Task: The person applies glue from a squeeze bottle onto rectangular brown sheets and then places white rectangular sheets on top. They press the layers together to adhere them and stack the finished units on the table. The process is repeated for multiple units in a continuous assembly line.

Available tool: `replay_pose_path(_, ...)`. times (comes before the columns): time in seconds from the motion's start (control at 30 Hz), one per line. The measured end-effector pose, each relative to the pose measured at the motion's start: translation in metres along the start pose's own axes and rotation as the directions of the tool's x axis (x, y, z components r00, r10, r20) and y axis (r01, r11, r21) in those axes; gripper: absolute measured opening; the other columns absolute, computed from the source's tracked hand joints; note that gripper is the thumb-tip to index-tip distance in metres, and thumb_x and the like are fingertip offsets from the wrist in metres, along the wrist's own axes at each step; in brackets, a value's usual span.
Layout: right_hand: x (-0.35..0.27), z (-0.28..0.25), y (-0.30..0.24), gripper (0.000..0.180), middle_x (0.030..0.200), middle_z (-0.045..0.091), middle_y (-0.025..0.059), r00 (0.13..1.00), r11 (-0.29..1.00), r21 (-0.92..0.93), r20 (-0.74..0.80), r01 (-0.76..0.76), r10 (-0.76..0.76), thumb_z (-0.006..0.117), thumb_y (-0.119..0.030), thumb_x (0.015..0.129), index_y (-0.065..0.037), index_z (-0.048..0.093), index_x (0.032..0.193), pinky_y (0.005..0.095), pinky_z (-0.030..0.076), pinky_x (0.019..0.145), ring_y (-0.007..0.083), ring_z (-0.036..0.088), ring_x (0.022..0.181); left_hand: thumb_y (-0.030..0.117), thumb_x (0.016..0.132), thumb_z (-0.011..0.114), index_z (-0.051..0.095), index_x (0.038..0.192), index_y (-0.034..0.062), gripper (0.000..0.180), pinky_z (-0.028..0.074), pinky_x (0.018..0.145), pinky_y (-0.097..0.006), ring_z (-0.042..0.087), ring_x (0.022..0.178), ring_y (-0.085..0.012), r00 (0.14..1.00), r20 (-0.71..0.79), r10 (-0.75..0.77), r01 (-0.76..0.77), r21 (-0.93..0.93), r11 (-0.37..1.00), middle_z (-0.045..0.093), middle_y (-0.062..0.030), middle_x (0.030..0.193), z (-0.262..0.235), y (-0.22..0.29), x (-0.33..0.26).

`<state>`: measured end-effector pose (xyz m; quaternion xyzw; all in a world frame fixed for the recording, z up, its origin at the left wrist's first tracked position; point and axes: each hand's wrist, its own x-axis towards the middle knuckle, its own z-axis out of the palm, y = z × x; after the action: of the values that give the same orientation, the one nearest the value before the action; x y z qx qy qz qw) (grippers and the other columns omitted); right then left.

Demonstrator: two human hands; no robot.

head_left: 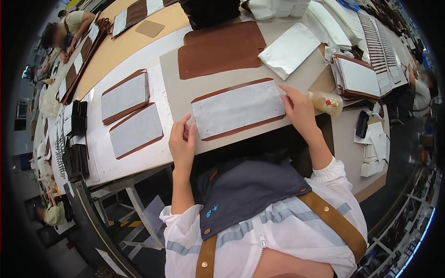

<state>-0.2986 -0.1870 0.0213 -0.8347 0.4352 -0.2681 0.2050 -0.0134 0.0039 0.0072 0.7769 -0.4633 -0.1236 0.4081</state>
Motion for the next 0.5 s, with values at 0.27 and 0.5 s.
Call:
replay_pose_path(0.27,-0.037,-0.002,0.004,0.034,0.087,0.057,0.0098,0.994,0.991,-0.067,0.026,0.112,-0.111,0.065,0.003,0.085,-0.01,0.071,0.116,0.0379,0.051,0.068,0.0279,0.061,0.078,0.002,0.092,0.067,0.073,0.12,0.0088,0.029,0.046,0.066,-0.028,0.053,0.075,-0.0141,0.987,0.004,0.162,-0.162,0.094,0.982,0.054,-0.0052,0.091,0.005,-0.007,-0.015)
replay_pose_path(0.5,-0.04,0.003,0.01,0.039,0.091,0.058,0.0098,0.991,0.986,-0.103,0.038,0.129,-0.125,0.065,0.003,0.084,-0.011,0.071,0.119,0.0388,0.052,0.069,0.0281,0.062,0.082,0.003,0.089,0.07,0.076,0.112,0.0102,0.025,0.046,0.069,-0.031,0.054,0.081,-0.0203,0.974,0.008,0.225,-0.222,0.205,0.953,0.053,-0.0075,0.092,0.006,-0.007,-0.015)
